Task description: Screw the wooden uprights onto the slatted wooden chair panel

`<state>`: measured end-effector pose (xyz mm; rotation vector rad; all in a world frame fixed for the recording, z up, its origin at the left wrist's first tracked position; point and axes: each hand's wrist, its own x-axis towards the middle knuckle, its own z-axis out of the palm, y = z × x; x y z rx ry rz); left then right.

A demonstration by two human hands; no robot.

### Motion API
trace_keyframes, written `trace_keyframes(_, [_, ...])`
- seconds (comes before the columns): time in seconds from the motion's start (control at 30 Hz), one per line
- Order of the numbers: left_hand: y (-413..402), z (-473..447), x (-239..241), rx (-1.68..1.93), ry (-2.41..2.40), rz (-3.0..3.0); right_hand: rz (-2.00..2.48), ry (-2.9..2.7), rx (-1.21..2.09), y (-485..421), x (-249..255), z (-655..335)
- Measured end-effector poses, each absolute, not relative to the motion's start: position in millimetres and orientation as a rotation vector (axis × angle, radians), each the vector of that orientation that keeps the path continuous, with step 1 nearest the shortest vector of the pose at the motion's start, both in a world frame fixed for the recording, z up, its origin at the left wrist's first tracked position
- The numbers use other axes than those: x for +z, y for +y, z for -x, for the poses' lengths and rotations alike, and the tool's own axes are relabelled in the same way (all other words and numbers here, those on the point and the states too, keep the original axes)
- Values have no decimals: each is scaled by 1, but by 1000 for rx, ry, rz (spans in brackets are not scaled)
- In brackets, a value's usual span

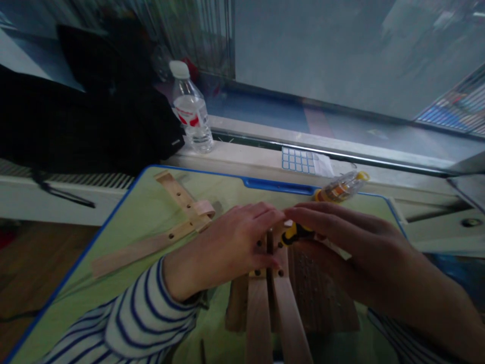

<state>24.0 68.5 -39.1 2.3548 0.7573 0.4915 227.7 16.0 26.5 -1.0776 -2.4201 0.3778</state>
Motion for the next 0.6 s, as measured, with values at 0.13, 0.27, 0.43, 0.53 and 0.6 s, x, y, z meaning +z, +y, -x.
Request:
trace_keyframes(0.13, [69, -24, -39, 483, 754, -2350, 1050, -2482, 334, 15, 30, -229])
trace_keyframes(0.27, [69, -25, -39, 478, 749, -2341, 1033, -2481, 297, 14, 27, -227])
trace_keyframes(0.43, [69, -25, -38, 489, 740, -2328, 1031, -2451, 284, 10, 20, -221])
trace_keyframes(0.53, [69, -25, -40, 514, 742, -2335, 1066, -2417, 228, 7, 16, -219])
trace_keyframes(0.6, [69, -25, -42, 524, 735, -2337, 1104, -2377, 170, 5, 12, -218])
